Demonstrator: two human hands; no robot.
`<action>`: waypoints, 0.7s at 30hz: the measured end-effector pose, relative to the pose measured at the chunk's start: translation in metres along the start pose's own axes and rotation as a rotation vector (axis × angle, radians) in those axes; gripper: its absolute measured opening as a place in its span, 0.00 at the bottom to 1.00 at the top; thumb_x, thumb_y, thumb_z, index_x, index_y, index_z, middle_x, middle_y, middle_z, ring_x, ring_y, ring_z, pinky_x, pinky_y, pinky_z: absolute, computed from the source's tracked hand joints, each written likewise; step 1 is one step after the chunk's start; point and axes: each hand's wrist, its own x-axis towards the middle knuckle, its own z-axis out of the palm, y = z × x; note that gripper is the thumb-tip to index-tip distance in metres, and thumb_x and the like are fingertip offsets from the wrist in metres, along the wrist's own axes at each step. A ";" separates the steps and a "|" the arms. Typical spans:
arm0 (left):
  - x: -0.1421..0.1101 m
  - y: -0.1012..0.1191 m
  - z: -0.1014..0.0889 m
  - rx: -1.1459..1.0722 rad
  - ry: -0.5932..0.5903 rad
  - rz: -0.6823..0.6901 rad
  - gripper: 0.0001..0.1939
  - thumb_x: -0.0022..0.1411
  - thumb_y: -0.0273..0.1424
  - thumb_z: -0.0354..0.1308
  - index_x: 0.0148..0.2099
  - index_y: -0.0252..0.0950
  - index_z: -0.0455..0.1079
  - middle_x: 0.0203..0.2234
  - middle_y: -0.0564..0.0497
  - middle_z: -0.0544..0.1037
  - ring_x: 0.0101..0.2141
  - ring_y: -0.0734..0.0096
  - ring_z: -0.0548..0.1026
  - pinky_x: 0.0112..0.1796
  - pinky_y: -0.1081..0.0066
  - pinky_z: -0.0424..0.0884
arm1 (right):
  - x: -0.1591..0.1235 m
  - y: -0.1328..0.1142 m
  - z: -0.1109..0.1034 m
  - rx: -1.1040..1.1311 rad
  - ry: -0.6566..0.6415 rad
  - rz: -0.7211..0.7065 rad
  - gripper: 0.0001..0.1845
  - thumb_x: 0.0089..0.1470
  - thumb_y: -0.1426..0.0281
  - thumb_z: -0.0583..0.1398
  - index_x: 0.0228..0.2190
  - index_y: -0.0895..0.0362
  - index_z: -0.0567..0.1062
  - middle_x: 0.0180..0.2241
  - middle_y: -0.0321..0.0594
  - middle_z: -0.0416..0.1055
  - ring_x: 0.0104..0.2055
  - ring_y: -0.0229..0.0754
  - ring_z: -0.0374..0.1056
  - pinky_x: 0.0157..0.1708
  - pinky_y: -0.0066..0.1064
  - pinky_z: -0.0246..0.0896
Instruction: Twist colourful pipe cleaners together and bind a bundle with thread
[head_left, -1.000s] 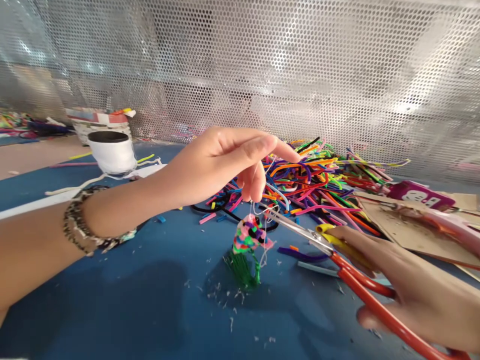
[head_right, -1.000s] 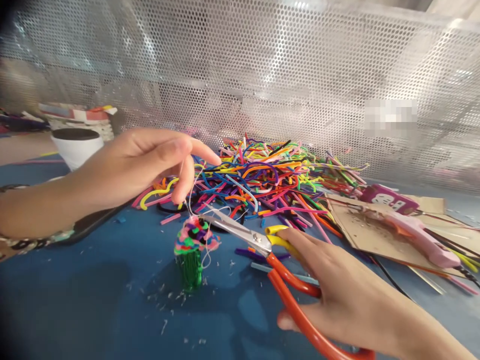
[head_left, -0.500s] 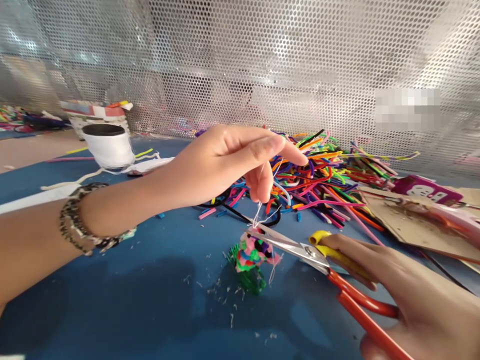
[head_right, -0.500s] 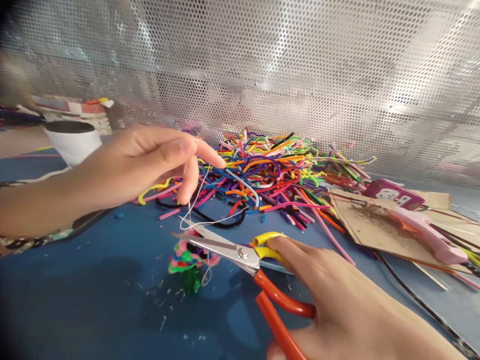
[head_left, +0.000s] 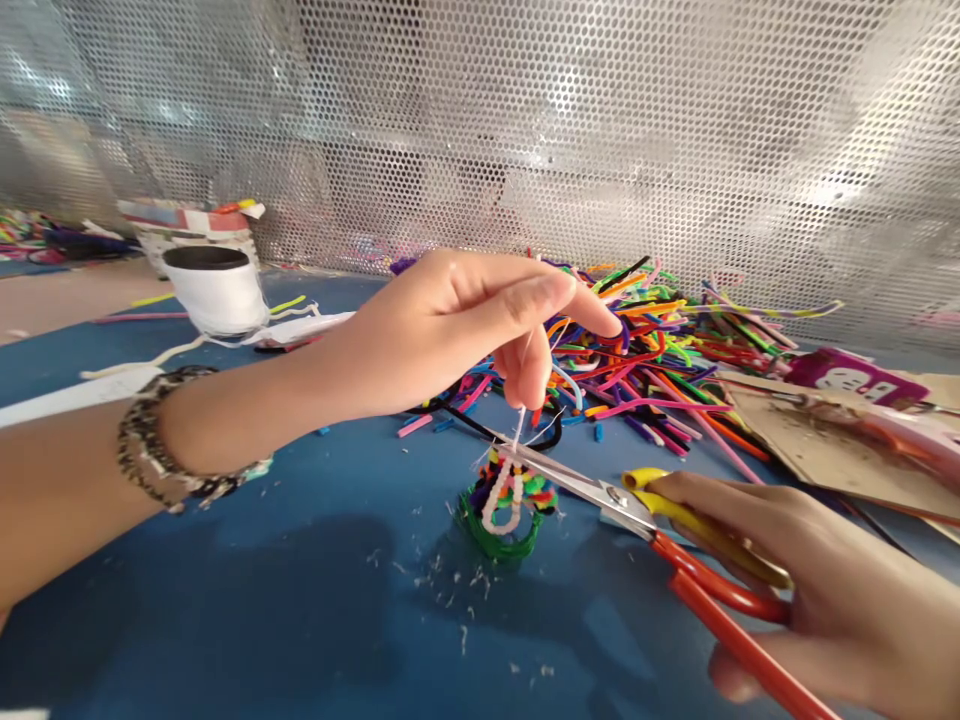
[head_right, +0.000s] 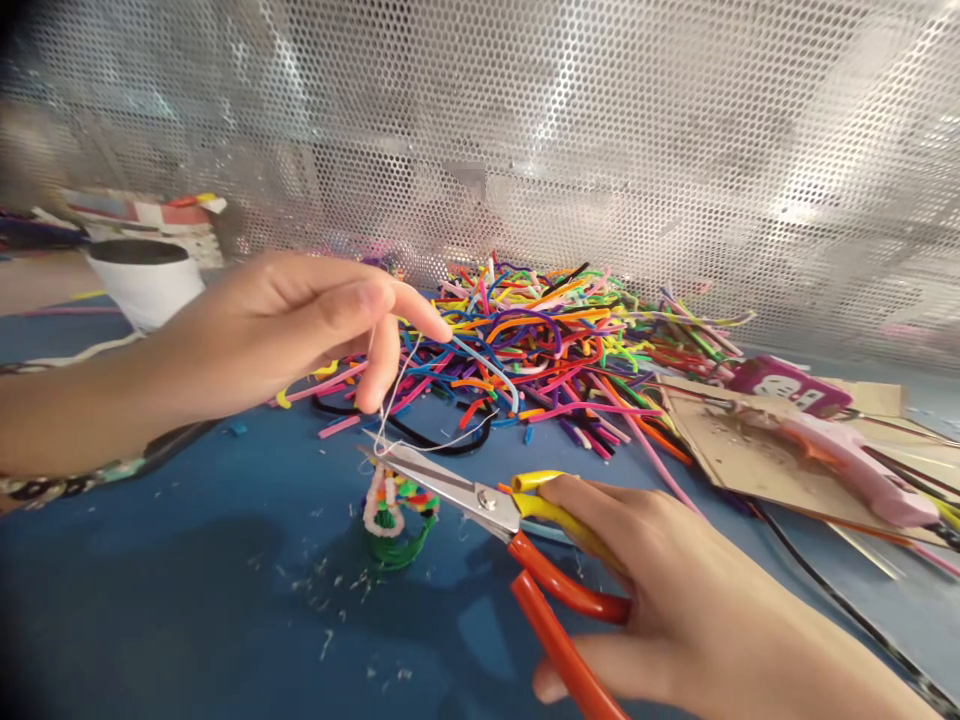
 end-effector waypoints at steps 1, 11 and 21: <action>0.000 0.000 0.000 0.006 -0.001 0.000 0.15 0.64 0.35 0.41 0.41 0.40 0.69 0.20 0.57 0.73 0.23 0.78 0.73 0.25 0.79 0.70 | 0.000 0.000 -0.001 0.039 -0.006 -0.042 0.31 0.38 0.38 0.46 0.30 0.47 0.70 0.26 0.31 0.75 0.22 0.37 0.71 0.15 0.22 0.65; 0.000 0.000 0.000 0.019 -0.005 0.005 0.15 0.64 0.36 0.41 0.41 0.40 0.69 0.17 0.58 0.73 0.22 0.77 0.74 0.23 0.80 0.69 | 0.002 -0.001 -0.004 0.231 -0.097 -0.051 0.28 0.43 0.41 0.45 0.27 0.49 0.70 0.30 0.36 0.76 0.26 0.41 0.72 0.10 0.26 0.61; 0.001 0.004 0.002 0.044 -0.009 -0.012 0.15 0.64 0.35 0.41 0.39 0.39 0.69 0.17 0.57 0.74 0.23 0.75 0.75 0.22 0.81 0.69 | -0.003 0.002 0.000 0.160 -0.034 -0.079 0.24 0.44 0.44 0.48 0.31 0.48 0.66 0.29 0.34 0.76 0.26 0.41 0.72 0.16 0.25 0.66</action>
